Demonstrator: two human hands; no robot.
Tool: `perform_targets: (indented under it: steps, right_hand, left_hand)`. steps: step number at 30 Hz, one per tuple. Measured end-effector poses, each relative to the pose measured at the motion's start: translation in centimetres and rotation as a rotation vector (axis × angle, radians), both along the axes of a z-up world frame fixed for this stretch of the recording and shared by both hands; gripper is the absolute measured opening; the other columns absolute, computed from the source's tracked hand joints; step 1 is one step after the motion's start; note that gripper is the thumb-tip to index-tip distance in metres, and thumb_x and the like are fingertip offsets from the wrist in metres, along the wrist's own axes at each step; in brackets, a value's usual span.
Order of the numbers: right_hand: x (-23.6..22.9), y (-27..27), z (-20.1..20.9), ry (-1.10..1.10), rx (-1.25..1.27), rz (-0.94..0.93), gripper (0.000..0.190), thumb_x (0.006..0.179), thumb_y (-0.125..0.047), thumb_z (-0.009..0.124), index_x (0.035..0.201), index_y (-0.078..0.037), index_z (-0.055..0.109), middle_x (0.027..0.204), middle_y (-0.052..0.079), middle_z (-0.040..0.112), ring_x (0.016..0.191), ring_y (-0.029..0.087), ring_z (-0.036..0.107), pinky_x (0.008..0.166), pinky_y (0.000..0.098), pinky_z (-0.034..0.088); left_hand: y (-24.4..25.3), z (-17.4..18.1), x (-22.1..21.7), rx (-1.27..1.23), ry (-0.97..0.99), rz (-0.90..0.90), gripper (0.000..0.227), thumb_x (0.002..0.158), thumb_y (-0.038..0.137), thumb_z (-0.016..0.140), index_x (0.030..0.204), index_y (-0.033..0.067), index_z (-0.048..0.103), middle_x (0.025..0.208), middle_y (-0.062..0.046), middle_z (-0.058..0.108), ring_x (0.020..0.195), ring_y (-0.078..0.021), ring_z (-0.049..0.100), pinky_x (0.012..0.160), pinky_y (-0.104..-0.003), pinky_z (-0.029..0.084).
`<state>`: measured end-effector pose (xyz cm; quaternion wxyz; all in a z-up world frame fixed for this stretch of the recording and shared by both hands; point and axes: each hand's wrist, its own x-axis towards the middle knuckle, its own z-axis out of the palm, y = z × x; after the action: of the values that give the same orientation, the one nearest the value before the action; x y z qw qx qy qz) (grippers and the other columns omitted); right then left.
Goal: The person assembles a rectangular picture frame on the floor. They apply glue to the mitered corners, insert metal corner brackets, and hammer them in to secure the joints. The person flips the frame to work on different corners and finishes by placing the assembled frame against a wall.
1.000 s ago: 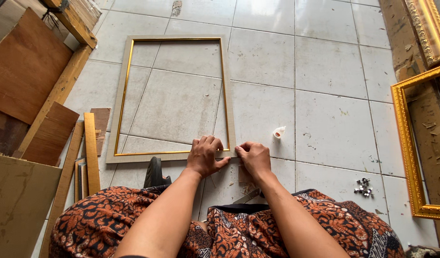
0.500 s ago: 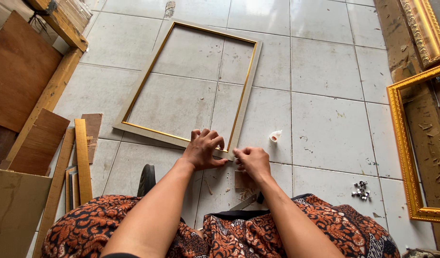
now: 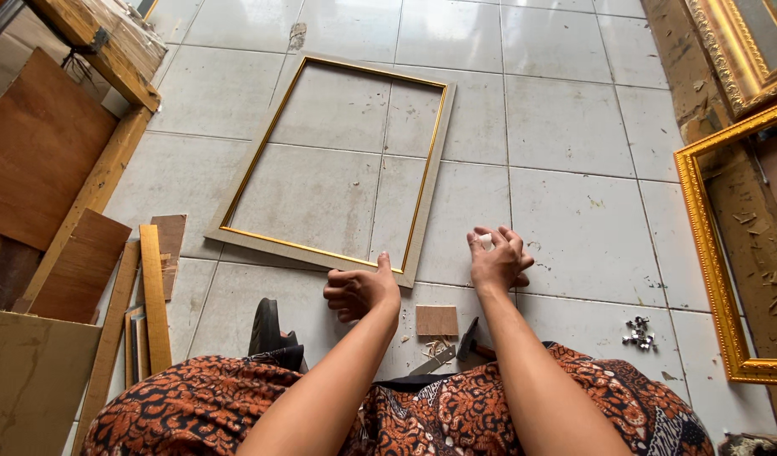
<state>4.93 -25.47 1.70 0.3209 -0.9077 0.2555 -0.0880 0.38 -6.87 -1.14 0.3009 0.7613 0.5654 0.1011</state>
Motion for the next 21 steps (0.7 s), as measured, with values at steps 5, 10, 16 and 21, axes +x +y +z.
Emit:
perform_targets:
  steps: [5, 10, 16, 21]
  right_hand:
    - [1.0, -0.5, 0.4, -0.115, 0.088, -0.018, 0.017, 0.106, -0.057, 0.08, 0.117, -0.044, 0.08, 0.142, -0.011, 0.066, 0.145, 0.027, 0.051, 0.113, 0.0598, 0.034]
    - [2.3, 0.0, 3.7, -0.153, 0.211, -0.071, 0.015, 0.106, -0.055, 0.08, 0.118, -0.046, 0.08, 0.146, -0.014, 0.064, 0.15, 0.029, 0.046, 0.108, 0.0724, 0.038]
    - [2.6, 1.0, 9.8, -0.227, 0.275, -0.054, 0.021, 0.109, -0.052, 0.076, 0.123, -0.039, 0.082, 0.149, -0.007, 0.066, 0.152, 0.035, 0.046, 0.11, 0.0729, 0.037]
    - [3.9, 0.1, 9.8, -0.24, 0.302, -0.042, 0.029, 0.109, -0.059, 0.072, 0.127, -0.039, 0.082, 0.151, -0.005, 0.066, 0.154, 0.037, 0.046, 0.112, 0.0759, 0.036]
  left_hand:
    - [2.3, -1.2, 2.9, 0.125, 0.003, -0.046, 0.108, 0.075, 0.047, 0.09, 0.155, 0.0079, 0.028, 0.149, -0.022, 0.038, 0.138, -0.0472, 0.038, 0.101, -0.062, 0.034]
    - [10.6, -0.7, 6.8, 0.154, -0.065, -0.152, 0.099, 0.083, 0.041, 0.089, 0.159, 0.0082, 0.035, 0.154, -0.023, 0.042, 0.142, -0.0535, 0.039, 0.104, -0.069, 0.036]
    - [26.0, -3.2, 11.1, 0.104, -0.008, -0.359, 0.083, 0.082, 0.048, 0.092, 0.151, 0.0229, 0.052, 0.152, -0.014, 0.049, 0.143, -0.0541, 0.04, 0.111, -0.078, 0.028]
    - [35.8, -2.3, 11.3, 0.098, 0.204, -0.442, 0.097, 0.073, 0.048, 0.094, 0.163, 0.0422, 0.057, 0.155, -0.016, 0.05, 0.145, -0.0566, 0.046, 0.116, -0.075, 0.034]
